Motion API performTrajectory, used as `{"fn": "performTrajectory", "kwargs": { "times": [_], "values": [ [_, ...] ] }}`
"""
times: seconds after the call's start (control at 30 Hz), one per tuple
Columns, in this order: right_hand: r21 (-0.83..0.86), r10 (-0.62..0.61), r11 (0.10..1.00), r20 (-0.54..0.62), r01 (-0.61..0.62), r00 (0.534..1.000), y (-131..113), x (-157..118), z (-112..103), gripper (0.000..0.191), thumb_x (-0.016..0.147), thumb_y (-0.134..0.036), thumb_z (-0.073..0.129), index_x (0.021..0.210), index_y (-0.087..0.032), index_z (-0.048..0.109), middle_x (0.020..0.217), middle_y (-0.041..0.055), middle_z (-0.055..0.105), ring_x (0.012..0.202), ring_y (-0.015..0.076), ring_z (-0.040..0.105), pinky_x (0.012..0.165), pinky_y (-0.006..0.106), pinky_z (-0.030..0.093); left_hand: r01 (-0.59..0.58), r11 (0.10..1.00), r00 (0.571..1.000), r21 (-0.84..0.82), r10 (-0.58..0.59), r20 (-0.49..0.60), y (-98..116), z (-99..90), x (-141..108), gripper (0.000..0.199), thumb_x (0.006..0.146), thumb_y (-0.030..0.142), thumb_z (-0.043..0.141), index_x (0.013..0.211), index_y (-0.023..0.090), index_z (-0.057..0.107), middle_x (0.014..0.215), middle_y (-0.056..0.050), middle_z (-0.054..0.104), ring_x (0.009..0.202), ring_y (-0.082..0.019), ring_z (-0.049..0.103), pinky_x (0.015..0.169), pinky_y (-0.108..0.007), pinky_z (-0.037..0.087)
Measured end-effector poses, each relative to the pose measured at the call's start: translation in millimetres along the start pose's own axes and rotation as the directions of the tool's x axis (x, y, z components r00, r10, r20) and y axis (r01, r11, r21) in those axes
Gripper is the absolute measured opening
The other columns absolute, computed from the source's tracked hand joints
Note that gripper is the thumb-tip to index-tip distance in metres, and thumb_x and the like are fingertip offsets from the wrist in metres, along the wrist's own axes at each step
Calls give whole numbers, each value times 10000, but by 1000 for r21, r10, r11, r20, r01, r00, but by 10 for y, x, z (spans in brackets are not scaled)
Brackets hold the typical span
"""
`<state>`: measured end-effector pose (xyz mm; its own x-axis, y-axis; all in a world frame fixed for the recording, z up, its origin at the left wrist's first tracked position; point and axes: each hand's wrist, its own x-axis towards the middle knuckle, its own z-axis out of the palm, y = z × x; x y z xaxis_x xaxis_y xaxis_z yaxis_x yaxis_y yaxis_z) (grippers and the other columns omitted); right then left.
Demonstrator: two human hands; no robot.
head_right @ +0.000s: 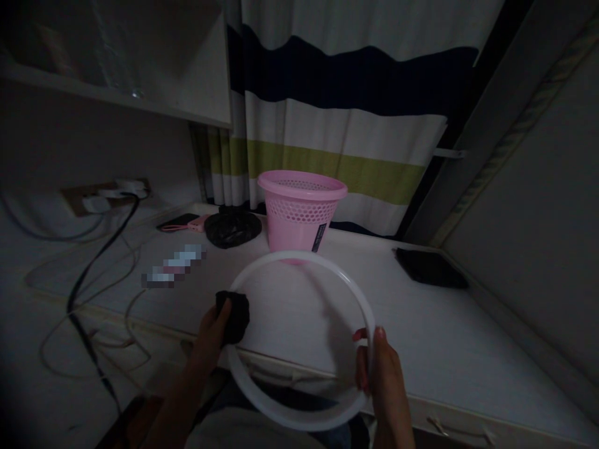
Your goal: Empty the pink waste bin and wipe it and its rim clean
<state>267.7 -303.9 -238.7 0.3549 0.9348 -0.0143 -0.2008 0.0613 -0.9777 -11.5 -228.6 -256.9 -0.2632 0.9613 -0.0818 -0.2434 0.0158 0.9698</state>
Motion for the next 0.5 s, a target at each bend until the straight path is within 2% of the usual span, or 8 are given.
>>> {"fn": "performTrajectory", "kwargs": {
  "times": [0.1,0.2,0.27,0.33,0.43,0.5],
  "values": [
    [58,64,996,32,-66,997,-9,-13,34,537,773,-665,385,906,-188,594,311,-52,360,258,87,289,317,218,212,-22,999,997,-47,18,-72,36,3,6,625,556,636,651,879,100,648,770,-58,675,721,-193,631,615,-252,499],
    [188,-42,981,22,37,999,-6,-43,125,490,797,-602,417,1022,-192,561,439,-27,478,360,91,389,389,219,308,-16,994,995,-111,5,-99,76,28,-2,615,555,633,656,869,104,647,763,-56,671,702,-183,627,589,-243,496],
    [258,-108,961,10,102,994,17,-66,204,459,792,-575,451,1029,-195,554,562,5,556,481,116,486,480,239,388,0,984,990,-180,-25,-137,99,69,-19,578,588,619,645,859,108,646,776,-64,674,713,-181,632,595,-242,498],
    [284,-127,952,24,115,992,64,-89,291,433,778,-557,490,1005,-195,559,630,23,591,577,144,536,560,271,432,16,966,977,-257,-69,-201,115,124,-43,522,645,582,627,885,119,649,820,-76,682,754,-182,643,629,-245,502],
    [332,-133,937,49,109,990,180,-127,426,367,810,-530,462,974,-215,557,569,-4,556,542,135,506,545,266,422,40,943,960,-329,-128,-250,124,192,-79,420,729,504,593,951,151,648,899,-82,686,807,-175,651,666,-244,501],
    [377,-136,920,58,105,989,273,-159,514,325,859,-507,385,946,-241,549,457,-43,457,443,111,419,467,231,363,63,937,958,-344,-154,-243,123,217,-100,351,773,447,567,990,182,644,950,-75,684,826,-164,652,670,-237,499]
  ]
}}
